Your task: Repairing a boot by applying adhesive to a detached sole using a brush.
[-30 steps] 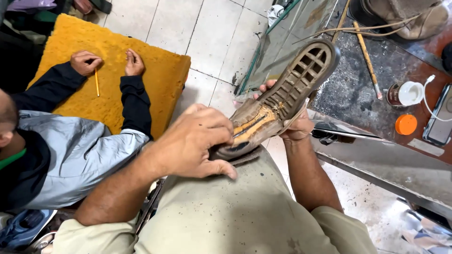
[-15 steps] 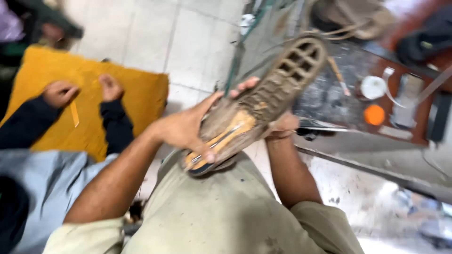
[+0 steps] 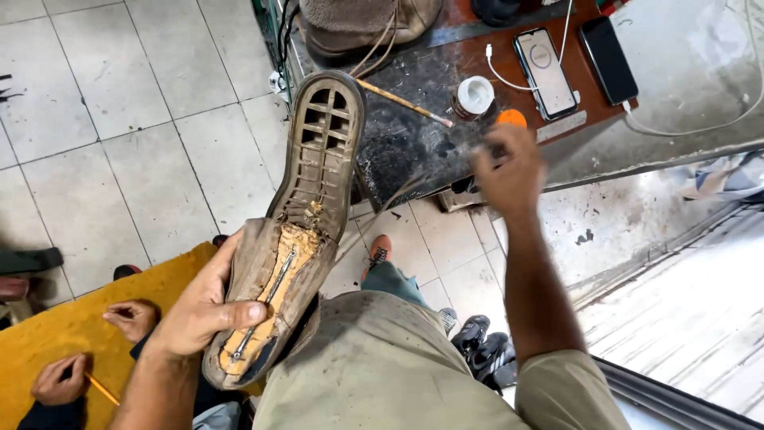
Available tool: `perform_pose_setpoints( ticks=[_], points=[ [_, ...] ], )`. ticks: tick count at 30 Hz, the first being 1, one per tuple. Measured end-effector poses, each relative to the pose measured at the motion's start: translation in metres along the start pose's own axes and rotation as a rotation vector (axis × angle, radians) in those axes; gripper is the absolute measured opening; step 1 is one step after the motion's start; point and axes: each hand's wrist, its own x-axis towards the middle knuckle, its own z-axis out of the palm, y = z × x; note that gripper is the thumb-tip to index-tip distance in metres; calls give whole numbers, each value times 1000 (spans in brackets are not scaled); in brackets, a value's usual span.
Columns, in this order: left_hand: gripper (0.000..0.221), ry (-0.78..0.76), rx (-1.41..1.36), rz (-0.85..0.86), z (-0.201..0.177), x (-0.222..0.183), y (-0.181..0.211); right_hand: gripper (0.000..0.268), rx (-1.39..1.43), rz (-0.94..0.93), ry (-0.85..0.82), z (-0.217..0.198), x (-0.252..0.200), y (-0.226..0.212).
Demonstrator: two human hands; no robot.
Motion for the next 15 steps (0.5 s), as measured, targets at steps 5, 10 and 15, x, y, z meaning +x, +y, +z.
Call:
perform_pose_setpoints(
  ticks=[5, 10, 15],
  points=[
    [104, -13, 97, 85, 26, 40, 11, 38, -209, 59, -153, 14, -1, 114],
    [114, 82, 248, 61, 34, 66, -9, 24, -165, -115, -21, 23, -2, 126],
    [119, 175, 267, 89, 47, 80, -23, 25, -85, 273, -175, -9, 20, 66]
  ],
)
